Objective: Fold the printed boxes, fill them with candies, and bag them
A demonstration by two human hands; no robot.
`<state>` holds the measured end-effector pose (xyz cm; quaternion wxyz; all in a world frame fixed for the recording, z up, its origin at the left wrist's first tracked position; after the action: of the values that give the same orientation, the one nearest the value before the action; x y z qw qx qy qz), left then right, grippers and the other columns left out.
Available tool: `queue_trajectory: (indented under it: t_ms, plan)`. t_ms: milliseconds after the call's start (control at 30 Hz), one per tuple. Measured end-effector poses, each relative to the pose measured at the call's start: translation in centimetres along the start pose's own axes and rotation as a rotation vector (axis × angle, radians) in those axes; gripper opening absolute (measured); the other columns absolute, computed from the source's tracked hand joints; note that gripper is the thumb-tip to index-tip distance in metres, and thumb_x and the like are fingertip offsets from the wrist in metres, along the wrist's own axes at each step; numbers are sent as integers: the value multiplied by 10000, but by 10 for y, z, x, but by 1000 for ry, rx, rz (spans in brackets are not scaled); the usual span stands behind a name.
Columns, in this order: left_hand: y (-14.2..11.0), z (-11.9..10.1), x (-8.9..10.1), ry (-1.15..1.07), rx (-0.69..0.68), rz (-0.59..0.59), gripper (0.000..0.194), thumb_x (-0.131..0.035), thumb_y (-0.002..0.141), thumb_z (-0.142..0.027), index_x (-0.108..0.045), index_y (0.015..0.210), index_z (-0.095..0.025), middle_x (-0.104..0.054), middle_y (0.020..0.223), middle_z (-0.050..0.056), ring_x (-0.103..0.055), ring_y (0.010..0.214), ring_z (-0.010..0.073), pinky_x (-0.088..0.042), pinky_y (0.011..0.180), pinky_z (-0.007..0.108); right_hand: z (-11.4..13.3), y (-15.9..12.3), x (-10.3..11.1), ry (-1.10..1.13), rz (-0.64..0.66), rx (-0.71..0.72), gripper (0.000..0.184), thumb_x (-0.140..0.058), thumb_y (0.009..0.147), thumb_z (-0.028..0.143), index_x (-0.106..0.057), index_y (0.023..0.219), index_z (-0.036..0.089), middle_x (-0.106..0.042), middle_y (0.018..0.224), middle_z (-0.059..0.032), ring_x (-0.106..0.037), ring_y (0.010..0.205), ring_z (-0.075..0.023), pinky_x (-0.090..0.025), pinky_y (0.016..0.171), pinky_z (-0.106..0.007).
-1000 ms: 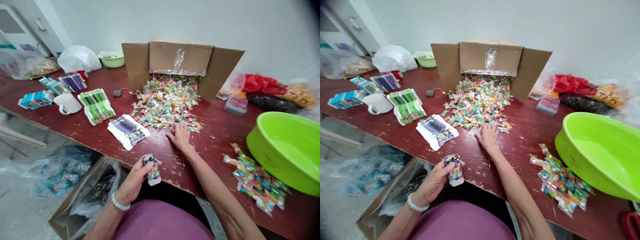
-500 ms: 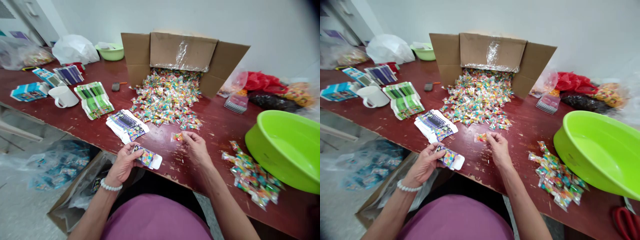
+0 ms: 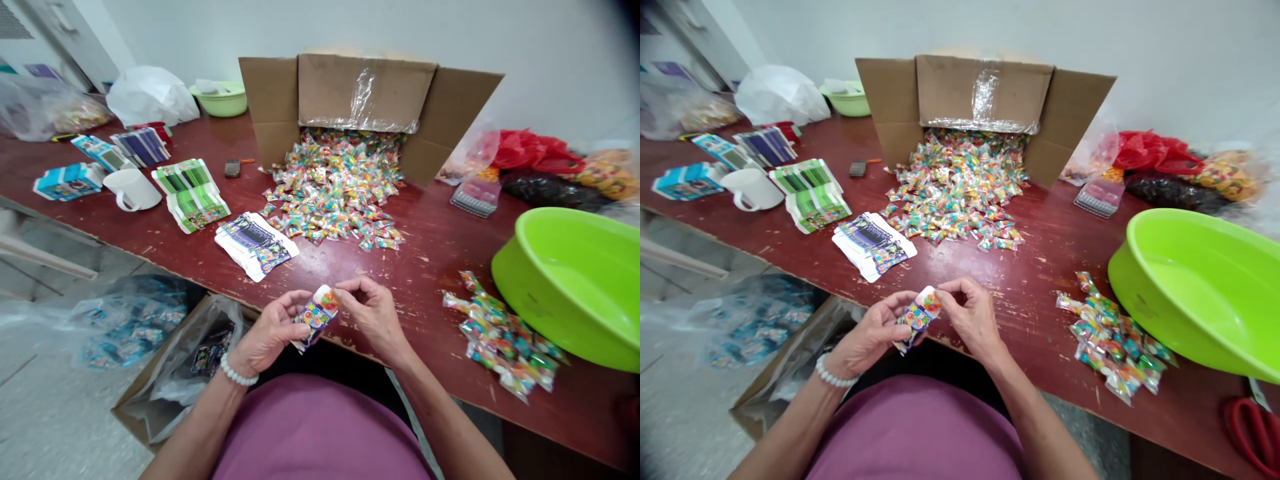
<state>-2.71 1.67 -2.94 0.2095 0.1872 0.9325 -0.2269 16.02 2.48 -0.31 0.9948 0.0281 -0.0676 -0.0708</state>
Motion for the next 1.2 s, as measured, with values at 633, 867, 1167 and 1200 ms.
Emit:
queue_trajectory:
  t_ms: [633,867,1167,1200]
  plan:
    - [5,5,-18,-6,39,11,384,-536,867,-473,-575,1087,-161,-670,757,44,-623,524,164,-503,505,274,15,-4,-11,-5,295,35,179,-601,923,373,-688,1029,258,-717,892,-25,-631,742,-171,-483,691,-307]
    - [6,7,-17,1,-91,-83,360,-602,866,-444,-593,1092,-164,-673,714,17,-619,542,149,-520,492,249,-16,-11,-32,452,370,-407,477,-847,699,405,-621,1074,217,-639,729,35,-567,570,-93,-472,539,-222]
    - [2,-5,-24,-147,-45,-25,407,-568,887,-535,-514,1146,-226,-660,747,7,-654,541,186,-540,465,293,-17,-6,-41,448,251,-228,226,-826,720,384,-706,731,194,-701,970,-38,-565,519,-92,-473,455,-257]
    - [2,-7,-25,-191,-1,1,435,-543,892,-565,-511,1163,-226,-656,733,9,-655,524,193,-542,459,305,-13,-4,-38,348,221,-104,201,-807,748,378,-717,728,199,-707,996,-50,-611,577,-116,-509,514,-278]
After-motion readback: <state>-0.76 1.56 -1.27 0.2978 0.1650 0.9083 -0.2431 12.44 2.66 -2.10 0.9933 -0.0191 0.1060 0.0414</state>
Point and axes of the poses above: each hand's wrist, its own y-axis towards the middle knuckle, its own x-axis out of the back of the hand, z = x × y, the point moved 4 cm from there along y, towards the middle knuckle
